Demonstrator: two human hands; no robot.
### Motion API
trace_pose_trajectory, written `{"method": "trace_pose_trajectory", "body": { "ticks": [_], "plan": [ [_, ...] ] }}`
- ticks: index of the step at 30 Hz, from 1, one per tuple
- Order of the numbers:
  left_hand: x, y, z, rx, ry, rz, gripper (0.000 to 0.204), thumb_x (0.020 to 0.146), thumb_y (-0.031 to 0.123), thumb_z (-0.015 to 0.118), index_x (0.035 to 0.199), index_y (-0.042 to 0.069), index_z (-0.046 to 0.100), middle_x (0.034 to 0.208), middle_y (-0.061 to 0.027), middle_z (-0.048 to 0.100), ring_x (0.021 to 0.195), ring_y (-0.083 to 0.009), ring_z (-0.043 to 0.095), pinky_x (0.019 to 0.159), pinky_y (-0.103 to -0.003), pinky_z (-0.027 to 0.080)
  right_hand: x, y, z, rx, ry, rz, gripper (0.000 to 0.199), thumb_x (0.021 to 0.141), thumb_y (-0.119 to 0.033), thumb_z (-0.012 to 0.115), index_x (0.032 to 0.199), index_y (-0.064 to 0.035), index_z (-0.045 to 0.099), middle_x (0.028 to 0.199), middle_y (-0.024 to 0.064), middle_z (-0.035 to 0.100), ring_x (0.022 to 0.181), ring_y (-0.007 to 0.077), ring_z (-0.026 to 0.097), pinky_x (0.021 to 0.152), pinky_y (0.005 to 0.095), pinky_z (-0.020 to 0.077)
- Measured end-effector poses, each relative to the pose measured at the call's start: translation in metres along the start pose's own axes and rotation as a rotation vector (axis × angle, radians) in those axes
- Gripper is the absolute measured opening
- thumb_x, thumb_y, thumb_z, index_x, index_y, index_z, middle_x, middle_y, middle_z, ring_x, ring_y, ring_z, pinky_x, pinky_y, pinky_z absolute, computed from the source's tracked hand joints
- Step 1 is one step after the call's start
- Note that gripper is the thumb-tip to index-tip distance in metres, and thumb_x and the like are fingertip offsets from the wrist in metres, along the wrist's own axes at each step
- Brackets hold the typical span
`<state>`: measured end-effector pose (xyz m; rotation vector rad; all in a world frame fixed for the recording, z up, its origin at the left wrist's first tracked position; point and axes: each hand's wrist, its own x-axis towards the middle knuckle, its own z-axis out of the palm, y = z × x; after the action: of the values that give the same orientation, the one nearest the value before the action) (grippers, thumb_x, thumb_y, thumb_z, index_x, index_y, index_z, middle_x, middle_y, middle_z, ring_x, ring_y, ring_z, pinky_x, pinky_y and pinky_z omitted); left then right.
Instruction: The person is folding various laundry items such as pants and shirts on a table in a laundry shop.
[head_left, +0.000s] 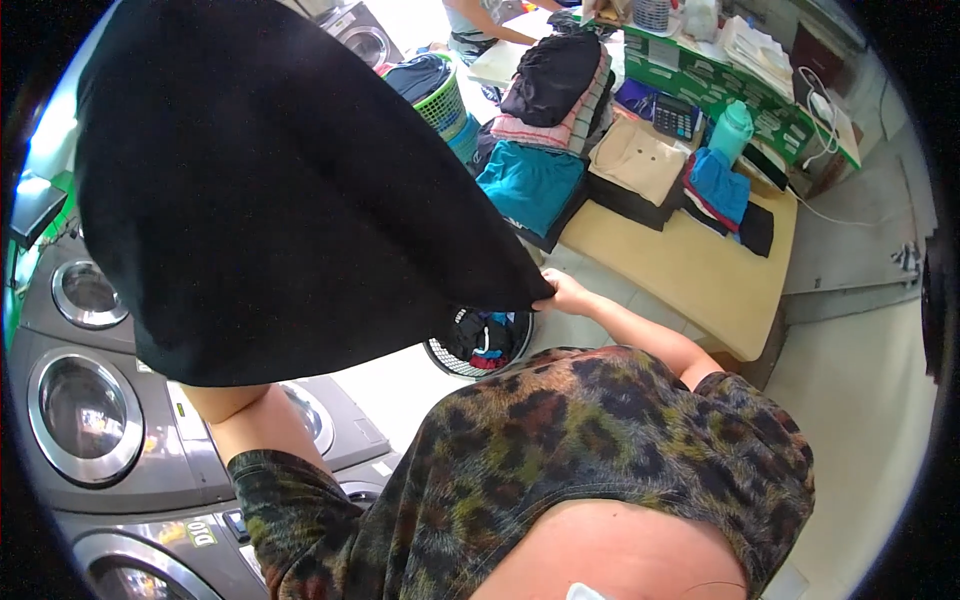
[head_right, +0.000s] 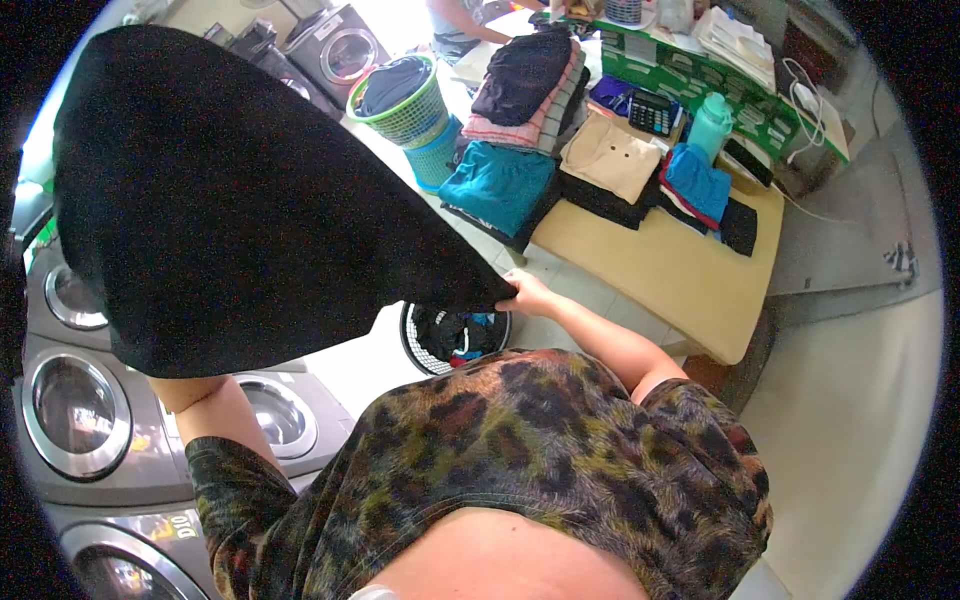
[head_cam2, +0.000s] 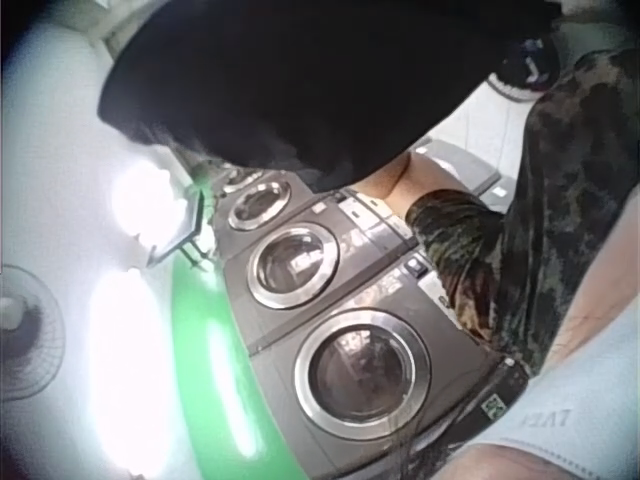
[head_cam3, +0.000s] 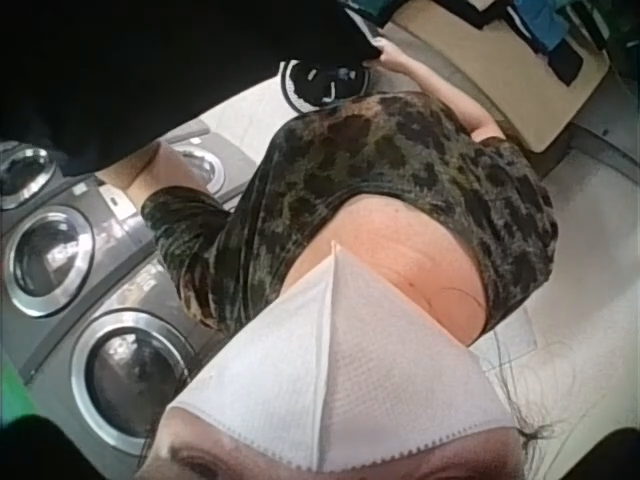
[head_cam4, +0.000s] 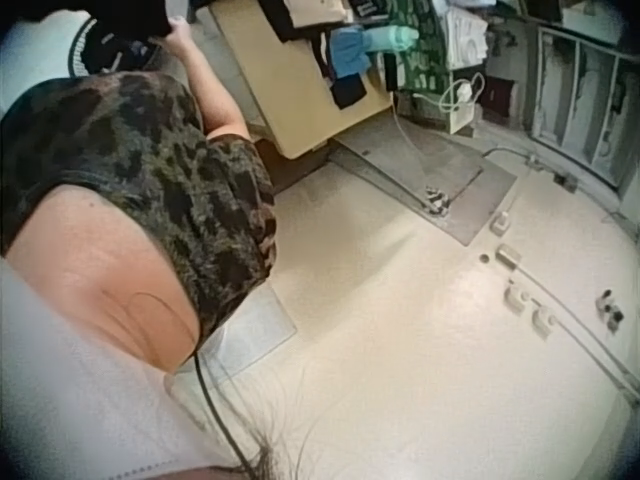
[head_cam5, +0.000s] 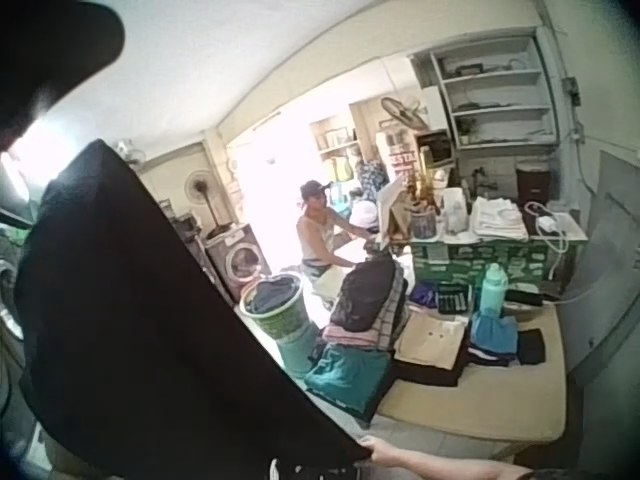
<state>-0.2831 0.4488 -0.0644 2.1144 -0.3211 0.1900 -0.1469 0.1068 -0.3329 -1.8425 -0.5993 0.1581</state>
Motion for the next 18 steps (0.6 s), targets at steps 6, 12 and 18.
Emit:
{"method": "trace_pose_trajectory", "body": {
  "ticks": [6,12,18],
  "plan": [
    [0.063,-0.002,0.023,0.027,0.001,0.090,0.031,0.081,0.024,0.058,0.104,0.005,0.051,0.109,-0.0114,0.054,0.102,-0.0278,0.048,0.090,-0.036,0.036,-0.024,0.005,-0.024,0.635,-0.037,0.358,0.029,0.073,-0.015,0.071,0.098,-0.0064,0.062,0.083,-0.0029,0.061,0.075,0.0114,0.052,0.073,0.0269,0.0431],
    [0.140,0.006,0.041,0.049,0.051,0.217,0.033,0.082,0.026,0.057,0.107,0.005,0.050,0.111,-0.0111,0.054,0.104,-0.0281,0.047,0.091,-0.036,0.036,-0.051,0.001,-0.060,1.305,0.255,0.437,0.028,0.083,-0.013,0.058,0.111,-0.0135,0.054,0.107,0.0024,0.057,0.091,0.0186,0.054,0.076,0.0359,0.0448],
    [0.221,0.027,0.072,0.068,0.126,0.344,0.035,0.083,0.028,0.057,0.110,0.006,0.050,0.113,-0.0108,0.053,0.106,-0.0284,0.047,0.092,-0.037,0.036,-0.086,0.005,-0.128,1.528,0.748,0.199,0.038,0.089,-0.016,0.048,0.125,-0.0097,0.038,0.127,0.0097,0.046,0.113,0.0278,0.047,0.093,0.0467,0.0396]
  ]
}}
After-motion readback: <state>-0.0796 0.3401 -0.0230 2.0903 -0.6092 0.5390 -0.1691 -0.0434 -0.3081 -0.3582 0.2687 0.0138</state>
